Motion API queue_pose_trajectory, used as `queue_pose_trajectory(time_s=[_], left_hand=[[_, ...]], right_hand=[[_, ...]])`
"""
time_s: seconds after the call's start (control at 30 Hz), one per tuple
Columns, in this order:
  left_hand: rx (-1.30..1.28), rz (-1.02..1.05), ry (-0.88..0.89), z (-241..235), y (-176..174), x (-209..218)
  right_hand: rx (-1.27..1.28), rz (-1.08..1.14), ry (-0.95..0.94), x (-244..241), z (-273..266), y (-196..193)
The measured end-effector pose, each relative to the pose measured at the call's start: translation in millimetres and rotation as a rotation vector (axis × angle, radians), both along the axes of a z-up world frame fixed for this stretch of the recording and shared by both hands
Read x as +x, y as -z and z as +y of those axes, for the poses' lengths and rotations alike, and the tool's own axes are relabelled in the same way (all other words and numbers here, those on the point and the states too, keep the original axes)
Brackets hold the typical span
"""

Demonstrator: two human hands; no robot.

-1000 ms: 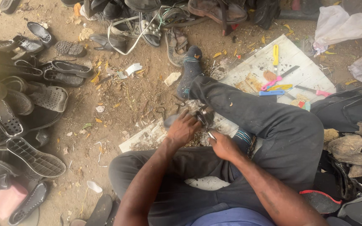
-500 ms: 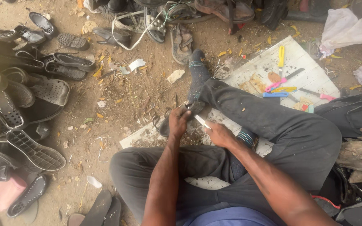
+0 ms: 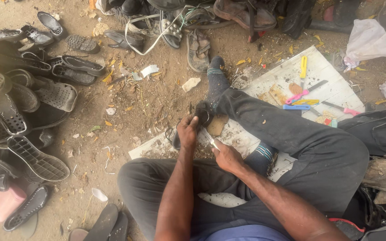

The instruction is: The person sits on the ground and uses a knife to scrape and clean the sole of a black shoe. They hold the shoe with one hand and use the knife with the other to remove material from the bottom surface.

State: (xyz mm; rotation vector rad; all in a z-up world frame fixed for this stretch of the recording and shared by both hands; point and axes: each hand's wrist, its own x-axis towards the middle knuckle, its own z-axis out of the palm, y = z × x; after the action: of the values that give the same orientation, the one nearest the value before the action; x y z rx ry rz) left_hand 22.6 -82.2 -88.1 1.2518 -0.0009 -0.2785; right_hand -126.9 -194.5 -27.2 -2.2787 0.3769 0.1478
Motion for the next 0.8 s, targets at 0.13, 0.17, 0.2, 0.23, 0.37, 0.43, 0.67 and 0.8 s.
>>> queue_pose_trajectory(time_s=[0.13, 0.17, 0.2, 0.23, 0.37, 0.43, 0.67, 0.8], left_hand=[[-0.136, 0.118, 0.065, 8, 1, 4], [-0.210, 0.172, 0.067, 12, 2, 8], [-0.195, 0.166, 0.058, 17, 4, 7], [-0.187, 0.155, 0.051, 16, 6, 7], [-0.279, 0.190, 0.020, 17, 15, 12], [-0.296, 0.176, -0.003, 16, 20, 9], [0.057, 0.078, -0.397, -39, 6, -15], [0.767, -0.075, -0.303, -65, -25, -21]], right_hand=[[0.004, -0.083, 0.049, 21, 16, -6], [0.005, -0.104, 0.063, 28, 20, -11], [-0.002, -0.046, 0.055, 21, 25, -16], [-0.016, 0.008, 0.048, 9, 27, -22], [-0.040, 0.160, 0.003, -3, 31, -24], [-0.047, 0.075, 0.010, 13, 32, -10], [-0.093, 0.239, 0.030, -9, 24, 20], [-0.138, 0.233, -0.009, 1, -17, 21]])
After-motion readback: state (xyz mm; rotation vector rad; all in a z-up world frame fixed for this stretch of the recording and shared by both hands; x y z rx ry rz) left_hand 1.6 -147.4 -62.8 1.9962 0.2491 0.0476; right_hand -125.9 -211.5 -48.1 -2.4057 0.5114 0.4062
